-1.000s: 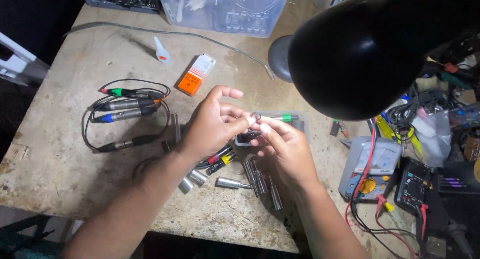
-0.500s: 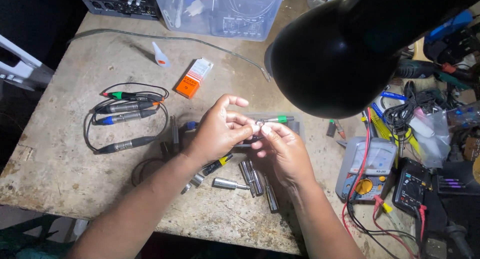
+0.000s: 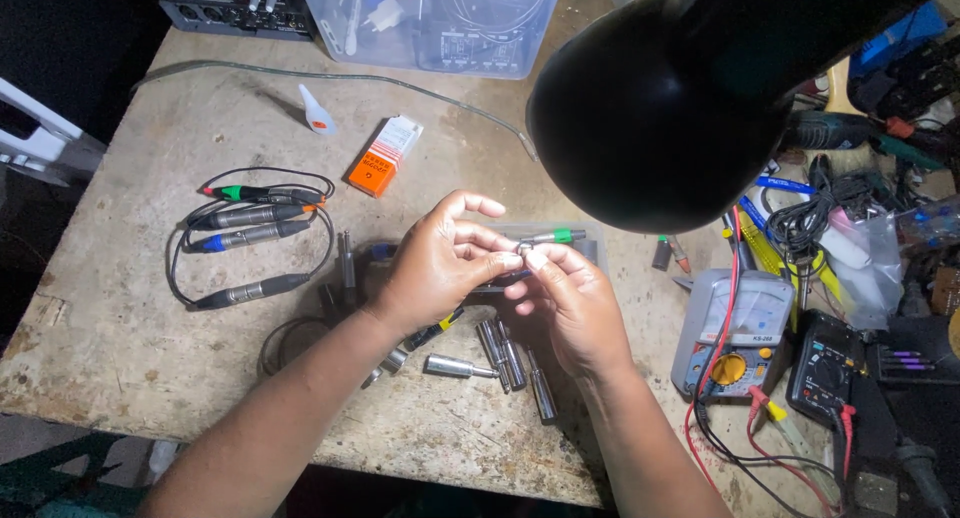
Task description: The person applies glue to a small metal ring, then searches a plastic bin for a matching socket. They retrieve several sockets, compare them to the ring, and place them on the table. The person then picks up a multimeter probe and continues handling the sockets and ring.
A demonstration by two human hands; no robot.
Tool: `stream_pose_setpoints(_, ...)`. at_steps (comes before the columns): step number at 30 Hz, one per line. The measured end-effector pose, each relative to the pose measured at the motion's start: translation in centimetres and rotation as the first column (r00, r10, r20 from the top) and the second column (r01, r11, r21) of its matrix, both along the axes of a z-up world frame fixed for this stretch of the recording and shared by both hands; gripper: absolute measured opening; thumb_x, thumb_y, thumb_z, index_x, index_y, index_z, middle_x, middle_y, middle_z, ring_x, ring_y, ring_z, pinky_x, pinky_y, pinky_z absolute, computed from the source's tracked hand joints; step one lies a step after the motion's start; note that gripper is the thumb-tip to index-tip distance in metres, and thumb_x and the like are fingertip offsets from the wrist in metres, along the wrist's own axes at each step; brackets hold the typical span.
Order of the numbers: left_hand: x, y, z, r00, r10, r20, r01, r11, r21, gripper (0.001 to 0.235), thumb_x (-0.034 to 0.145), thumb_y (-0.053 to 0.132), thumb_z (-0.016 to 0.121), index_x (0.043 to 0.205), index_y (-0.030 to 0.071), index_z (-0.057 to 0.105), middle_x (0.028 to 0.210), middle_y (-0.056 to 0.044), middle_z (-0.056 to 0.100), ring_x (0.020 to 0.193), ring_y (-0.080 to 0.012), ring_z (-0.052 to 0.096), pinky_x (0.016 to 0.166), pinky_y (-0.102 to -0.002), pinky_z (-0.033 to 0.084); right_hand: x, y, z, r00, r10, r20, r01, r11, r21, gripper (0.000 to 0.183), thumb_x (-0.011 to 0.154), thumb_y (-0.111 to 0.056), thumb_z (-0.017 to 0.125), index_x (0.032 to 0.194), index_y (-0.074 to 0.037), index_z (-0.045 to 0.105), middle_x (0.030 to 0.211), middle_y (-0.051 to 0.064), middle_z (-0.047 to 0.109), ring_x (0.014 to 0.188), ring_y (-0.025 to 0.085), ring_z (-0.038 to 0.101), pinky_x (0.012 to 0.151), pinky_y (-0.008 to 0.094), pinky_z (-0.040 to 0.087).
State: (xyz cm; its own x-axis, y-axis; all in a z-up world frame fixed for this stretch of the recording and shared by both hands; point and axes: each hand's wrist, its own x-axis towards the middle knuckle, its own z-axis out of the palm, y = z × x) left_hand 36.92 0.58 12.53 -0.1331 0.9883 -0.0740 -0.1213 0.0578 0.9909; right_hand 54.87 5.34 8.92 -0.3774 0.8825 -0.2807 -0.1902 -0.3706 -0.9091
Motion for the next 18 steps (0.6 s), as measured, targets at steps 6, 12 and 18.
stream_pose_setpoints(6,0.3,-1.0,1.8,0.985,0.054,-0.163,-0.041,0.996,0.079,0.05,0.084,0.004,0.083,0.127,0.004,0.057,0.098,-0.02,0.079,0.085,-0.0266,0.08,0.073,-0.033,0.066,0.5,-0.3,2.1,0.995,0.058,-0.079,-0.054,0.997,0.046,0.033,0.096,-0.013,0.065,0.124,0.004,0.064,0.106,0.025,0.075,0.079,0.028,0.078,0.062,0.032,0.065)
stream_pose_setpoints(12,0.4,-2.3,3.5,0.64,0.282,-0.715,0.084,0.899,0.429,0.045,0.087,0.007,0.081,0.126,0.007,0.058,0.092,-0.012,0.078,0.077,-0.0274,0.079,0.062,-0.034,0.065,1.5,-0.2,4.2,0.982,0.109,0.157,-0.158,0.923,0.35,0.035,0.089,-0.006,0.073,0.123,0.002,0.071,0.109,0.016,0.074,0.089,0.021,0.075,0.074,0.034,0.066)
stream_pose_setpoints(18,0.8,-2.9,4.0,0.45,0.487,-0.749,0.345,0.678,0.649,0.039,0.089,0.004,0.082,0.119,0.009,0.057,0.081,-0.013,0.068,0.07,-0.0296,0.073,0.059,-0.036,0.063,1.8,-0.1,4.9,0.953,0.065,0.296,-0.256,0.693,0.674,0.019,0.086,-0.005,0.081,0.104,-0.003,0.079,0.1,0.012,0.074,0.087,0.019,0.074,0.067,0.03,0.064)
